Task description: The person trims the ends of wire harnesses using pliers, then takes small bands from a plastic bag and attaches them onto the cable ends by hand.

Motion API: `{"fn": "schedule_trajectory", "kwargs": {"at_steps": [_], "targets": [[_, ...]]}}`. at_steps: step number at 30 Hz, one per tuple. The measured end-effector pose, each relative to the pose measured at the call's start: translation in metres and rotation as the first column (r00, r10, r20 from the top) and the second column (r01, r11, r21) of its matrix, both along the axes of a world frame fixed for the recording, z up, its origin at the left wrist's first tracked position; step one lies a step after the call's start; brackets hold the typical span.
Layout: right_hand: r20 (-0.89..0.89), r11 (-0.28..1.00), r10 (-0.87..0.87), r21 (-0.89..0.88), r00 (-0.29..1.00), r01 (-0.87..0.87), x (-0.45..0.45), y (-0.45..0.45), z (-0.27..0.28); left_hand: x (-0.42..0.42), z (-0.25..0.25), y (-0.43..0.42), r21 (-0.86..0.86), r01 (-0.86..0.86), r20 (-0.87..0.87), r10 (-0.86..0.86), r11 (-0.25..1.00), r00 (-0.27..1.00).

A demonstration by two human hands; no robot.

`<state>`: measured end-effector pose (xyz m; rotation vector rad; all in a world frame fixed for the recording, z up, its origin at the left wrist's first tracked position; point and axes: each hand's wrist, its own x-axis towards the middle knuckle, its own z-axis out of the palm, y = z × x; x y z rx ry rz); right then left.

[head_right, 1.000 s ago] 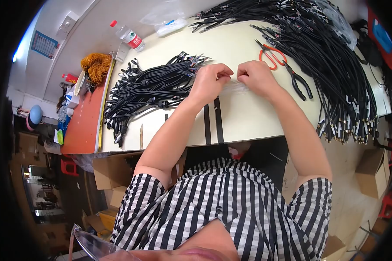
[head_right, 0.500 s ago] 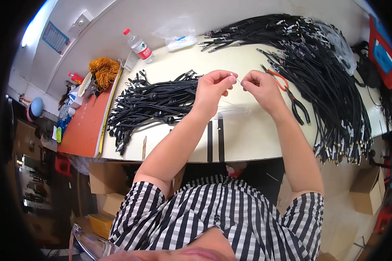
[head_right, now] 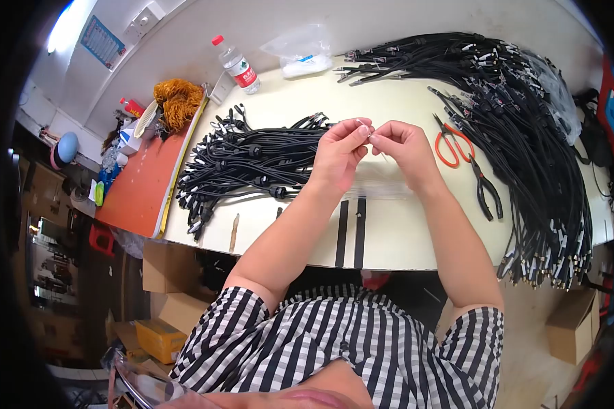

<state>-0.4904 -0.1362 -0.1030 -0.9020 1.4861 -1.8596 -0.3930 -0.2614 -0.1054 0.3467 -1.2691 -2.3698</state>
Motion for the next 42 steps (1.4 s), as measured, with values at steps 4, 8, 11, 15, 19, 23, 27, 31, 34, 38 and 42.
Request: {"fn": "schedule_trajectory", "kwargs": {"at_steps": [4, 8, 11, 15, 19, 23, 27, 31, 34, 38, 42], "targets": [[-0.168, 0.985, -0.152, 0.061, 0.974, 0.164, 0.015, 0.001, 0.001, 0.002, 0.003, 0.006, 0.096, -0.017, 0.061, 0.011, 0.995, 0.998], [-0.256, 0.960, -0.260, 0.033, 0.931, 0.278, 0.020, 0.000, 0.001, 0.004, 0.002, 0.006, 0.065, -0.044, 0.044, 0.041, 0.997, 0.998], [-0.190, 0.976, -0.191, -0.143, 0.963, 0.165, 0.021, 0.000, 0.001, 0.007, 0.005, 0.004, 0.052, -0.070, 0.043, 0.068, 0.996, 0.997], [-0.283, 0.985, -0.158, -0.115, 0.946, 0.130, 0.024, 0.006, 0.003, 0.008, 0.006, 0.001, 0.063, -0.089, -0.013, 0.090, 0.994, 0.996], [-0.300, 0.990, -0.132, -0.079, 0.945, 0.113, 0.024, 0.009, 0.007, 0.009, 0.008, 0.006, -0.021, -0.096, -0.037, 0.096, 0.995, 0.995], [-0.049, 0.988, -0.065, -0.142, 0.997, 0.058, 0.018, 0.009, 0.002, 0.008, 0.005, 0.010, -0.148, -0.102, -0.079, 0.091, 0.984, 0.993], [-0.057, 0.986, -0.060, -0.160, 0.997, 0.050, 0.015, 0.008, -0.001, 0.008, 0.005, 0.013, -0.235, -0.110, -0.087, 0.092, 0.966, 0.992], [-0.048, 0.982, -0.040, -0.187, 0.998, 0.031, 0.014, 0.007, -0.004, 0.007, 0.002, 0.013, -0.240, -0.109, -0.102, 0.086, 0.965, 0.991], [-0.046, 0.983, -0.044, -0.181, 0.998, 0.035, 0.013, 0.007, -0.006, 0.007, 0.002, 0.014, -0.257, -0.117, -0.111, 0.091, 0.959, 0.990], [-0.045, 0.984, -0.036, -0.179, 0.998, 0.028, 0.013, 0.008, -0.005, 0.007, 0.004, 0.015, -0.263, -0.123, -0.112, 0.096, 0.957, 0.989], [-0.037, 0.983, -0.027, -0.185, 0.999, 0.019, 0.013, 0.008, -0.005, 0.006, 0.003, 0.015, -0.265, -0.124, -0.114, 0.097, 0.956, 0.989]]}}
